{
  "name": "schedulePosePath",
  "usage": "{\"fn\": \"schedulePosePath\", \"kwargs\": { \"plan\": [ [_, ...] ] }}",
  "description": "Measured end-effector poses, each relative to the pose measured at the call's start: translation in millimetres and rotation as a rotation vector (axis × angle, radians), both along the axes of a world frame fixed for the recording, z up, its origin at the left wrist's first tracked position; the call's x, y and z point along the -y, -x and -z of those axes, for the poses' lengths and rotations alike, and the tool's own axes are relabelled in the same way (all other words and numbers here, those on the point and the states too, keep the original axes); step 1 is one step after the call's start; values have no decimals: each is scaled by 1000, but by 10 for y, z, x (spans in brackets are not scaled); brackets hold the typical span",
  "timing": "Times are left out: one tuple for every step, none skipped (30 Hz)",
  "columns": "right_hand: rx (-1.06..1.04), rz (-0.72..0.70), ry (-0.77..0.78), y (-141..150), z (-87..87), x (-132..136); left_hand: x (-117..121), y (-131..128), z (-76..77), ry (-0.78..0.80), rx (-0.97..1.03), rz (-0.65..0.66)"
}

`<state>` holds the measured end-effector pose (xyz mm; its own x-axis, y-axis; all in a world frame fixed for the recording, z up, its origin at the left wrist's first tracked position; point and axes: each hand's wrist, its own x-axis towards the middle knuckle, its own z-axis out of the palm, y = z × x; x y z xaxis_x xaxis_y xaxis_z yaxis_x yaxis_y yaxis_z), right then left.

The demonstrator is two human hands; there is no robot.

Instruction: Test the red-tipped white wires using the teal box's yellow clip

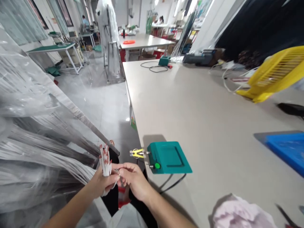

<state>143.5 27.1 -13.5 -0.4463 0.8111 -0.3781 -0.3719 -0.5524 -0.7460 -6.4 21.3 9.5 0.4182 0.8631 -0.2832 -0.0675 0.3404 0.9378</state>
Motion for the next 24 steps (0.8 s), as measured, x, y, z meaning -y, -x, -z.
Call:
{"fn": "schedulePosePath", "kwargs": {
  "plan": [
    [15,8,-18,8,1,-1,3,-8,10,-14,-22,-5],
    [59,-1,-57,12,-5,-5,6,-15,35,-16,-34,-12],
    [120,-12,-108,14,-13,-10,7,-19,74,-17,-33,-16],
    [197,-17,-169,12,-20,-15,7,-20,123,-7,-41,-39],
    [282,-13,-240,6,-24,-21,5,-15,177,17,-44,-77],
    [372,7,-318,-3,-21,-26,2,-6,229,24,-52,-104],
    [460,39,-405,-15,-11,-29,-5,7,275,28,-62,-149],
    [547,66,-502,-29,4,-30,-14,23,311,32,-76,-187],
    [633,79,-605,-45,24,-28,-25,40,334,28,-99,-232],
    [716,68,-710,-61,45,-24,-38,56,343,21,-128,-280],
    [805,51,-816,-75,64,-16,-51,69,341,10,-162,-323],
    [905,49,-921,-86,80,-7,-62,78,328,-4,-199,-370],
    [1010,67,-1023,-94,92,4,-71,82,306,-17,-226,-402],
    [1111,110,-1117,-96,97,15,-76,80,279,-13,-233,-416],
    [1189,169,-1199,-94,96,25,-77,73,250,-6,-240,-423],
    [1226,226,-1262,-87,89,33,-74,61,221,-14,-248,-421],
    [1218,268,-1298,-75,78,38,-68,45,195,-17,-265,-397],
    [1166,285,-1308,-61,63,41,-58,27,174,-30,-277,-353],
    [1093,285,-1291,-45,48,41,-47,9,160,-59,-281,-303],
    [1018,277,-1251,-28,35,41,-35,-9,154,-83,-273,-246],
    [951,263,-1203,-13,26,40,-24,-24,154,-107,-260,-195],
    [900,252,-1151,0,22,38,-16,-35,158,-122,-249,-153],
    [864,248,-1102,11,22,36,-11,-43,165,-126,-242,-122],
    [838,249,-1053,19,25,34,-10,-46,172,-123,-240,-105]
  ]
}}
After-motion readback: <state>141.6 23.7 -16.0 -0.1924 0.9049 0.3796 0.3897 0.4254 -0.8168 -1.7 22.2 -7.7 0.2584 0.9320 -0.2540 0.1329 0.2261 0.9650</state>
